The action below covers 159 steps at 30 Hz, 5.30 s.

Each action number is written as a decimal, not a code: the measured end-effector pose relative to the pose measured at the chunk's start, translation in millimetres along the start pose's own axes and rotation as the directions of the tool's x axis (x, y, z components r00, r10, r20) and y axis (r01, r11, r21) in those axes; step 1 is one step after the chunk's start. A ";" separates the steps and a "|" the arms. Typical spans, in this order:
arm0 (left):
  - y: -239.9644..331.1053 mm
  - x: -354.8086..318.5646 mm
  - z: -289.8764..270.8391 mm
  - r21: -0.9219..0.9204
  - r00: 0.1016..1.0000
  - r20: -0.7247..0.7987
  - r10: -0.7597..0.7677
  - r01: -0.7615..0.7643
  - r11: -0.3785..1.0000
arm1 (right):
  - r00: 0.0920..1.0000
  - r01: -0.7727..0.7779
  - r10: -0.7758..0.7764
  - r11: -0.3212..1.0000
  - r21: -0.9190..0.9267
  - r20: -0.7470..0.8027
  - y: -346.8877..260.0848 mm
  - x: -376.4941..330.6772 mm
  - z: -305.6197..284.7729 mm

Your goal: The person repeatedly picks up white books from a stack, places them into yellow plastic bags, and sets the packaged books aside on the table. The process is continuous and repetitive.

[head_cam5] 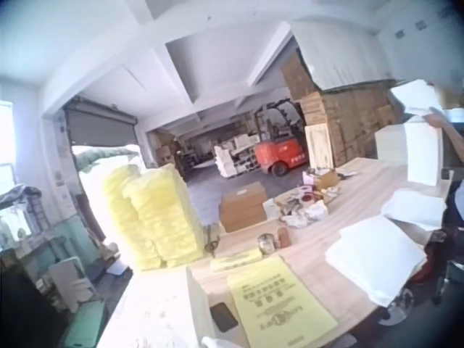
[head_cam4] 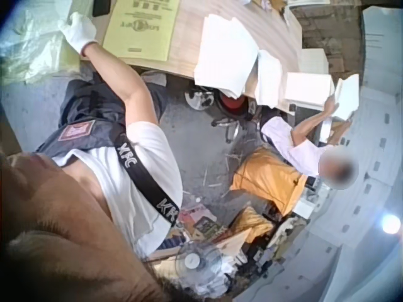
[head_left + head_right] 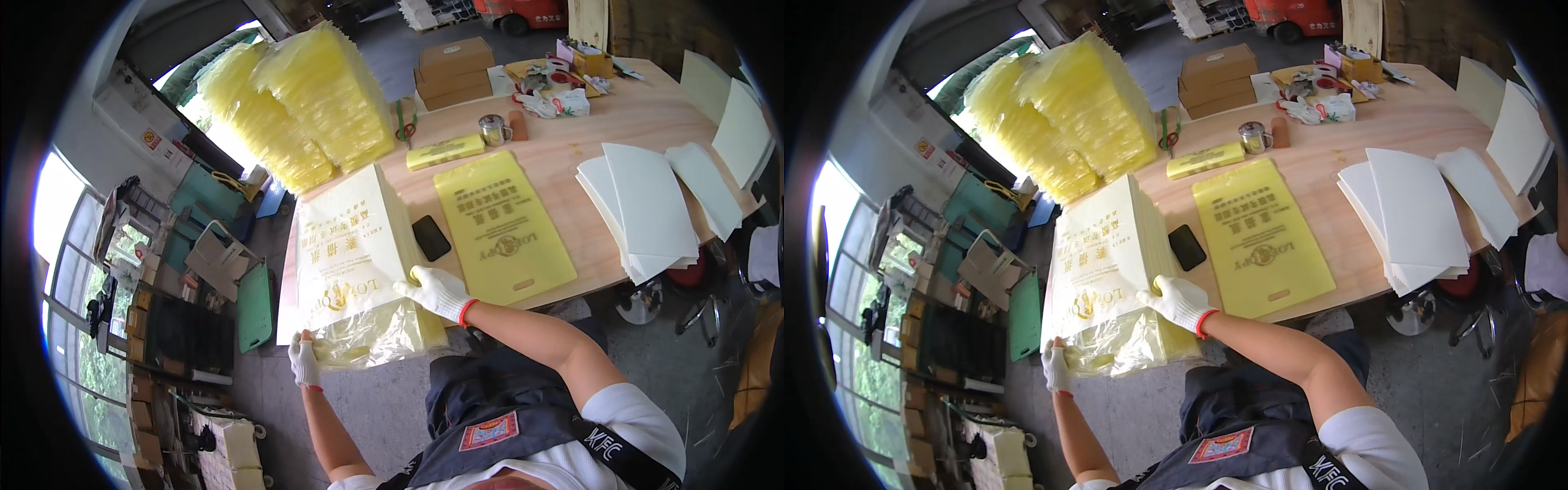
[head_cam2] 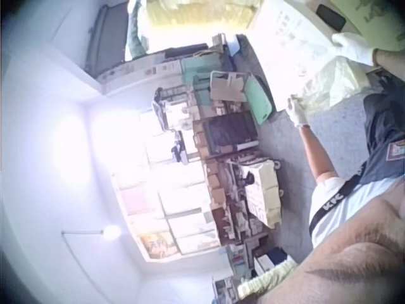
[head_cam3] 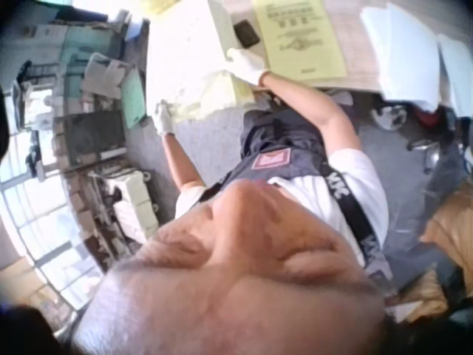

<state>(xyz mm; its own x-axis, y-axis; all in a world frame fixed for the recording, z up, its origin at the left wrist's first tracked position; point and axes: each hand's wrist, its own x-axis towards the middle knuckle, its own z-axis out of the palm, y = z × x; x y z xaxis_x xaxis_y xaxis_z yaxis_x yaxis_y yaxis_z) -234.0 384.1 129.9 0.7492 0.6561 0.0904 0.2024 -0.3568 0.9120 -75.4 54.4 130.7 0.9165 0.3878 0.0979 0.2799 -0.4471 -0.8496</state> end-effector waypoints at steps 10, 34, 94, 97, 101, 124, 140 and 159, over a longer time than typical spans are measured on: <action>-148.7 -131.7 179.2 -0.042 0.826 0.424 -0.371 0.427 0.903 | 0.764 -0.123 0.166 0.986 -0.111 0.624 107.0 -116.0 1.3; 30.9 -103.3 463.4 0.343 0.503 0.862 0.058 -0.664 0.665 | 0.771 -0.620 0.533 0.753 0.220 0.349 190.1 -209.5 -90.2; 188.6 -258.2 370.9 -0.583 -0.071 0.670 0.739 -0.667 0.464 | 0.976 -0.144 0.105 0.968 -0.207 -0.191 190.6 -89.5 -144.6; 122.5 -215.6 404.8 -0.350 0.208 0.693 0.691 -0.740 0.574 | 0.994 -0.107 0.092 0.940 -0.323 -0.060 197.6 -119.5 -178.4; 95.7 -175.1 420.3 -0.334 0.400 0.680 0.615 -0.577 0.745 | 0.877 -0.338 -0.085 0.590 -0.733 -0.472 252.3 -160.9 -249.7; 158.1 -153.6 448.6 -0.023 0.128 0.991 0.024 -0.009 1.000 | 0.836 0.068 0.489 0.361 0.930 -0.250 271.9 -265.1 -255.9; 200.9 -125.9 370.7 -0.573 0.651 0.730 0.208 0.416 0.706 | 0.924 -0.114 -0.045 0.915 -0.387 -0.379 144.9 -242.5 -234.4; 130.1 -202.7 324.4 -0.318 0.176 0.782 0.598 -0.712 0.626 | 0.921 -0.388 0.386 0.921 0.039 0.042 170.6 -148.9 -194.2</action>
<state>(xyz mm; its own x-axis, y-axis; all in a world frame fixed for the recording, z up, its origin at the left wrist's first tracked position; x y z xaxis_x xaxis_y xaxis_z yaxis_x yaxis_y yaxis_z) -154.9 -11.1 100.5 0.7461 -0.6178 0.2481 -0.6073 -0.4788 0.6340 -108.6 -236.2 71.9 0.9407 0.2184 -0.2597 -0.1089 -0.5304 -0.8407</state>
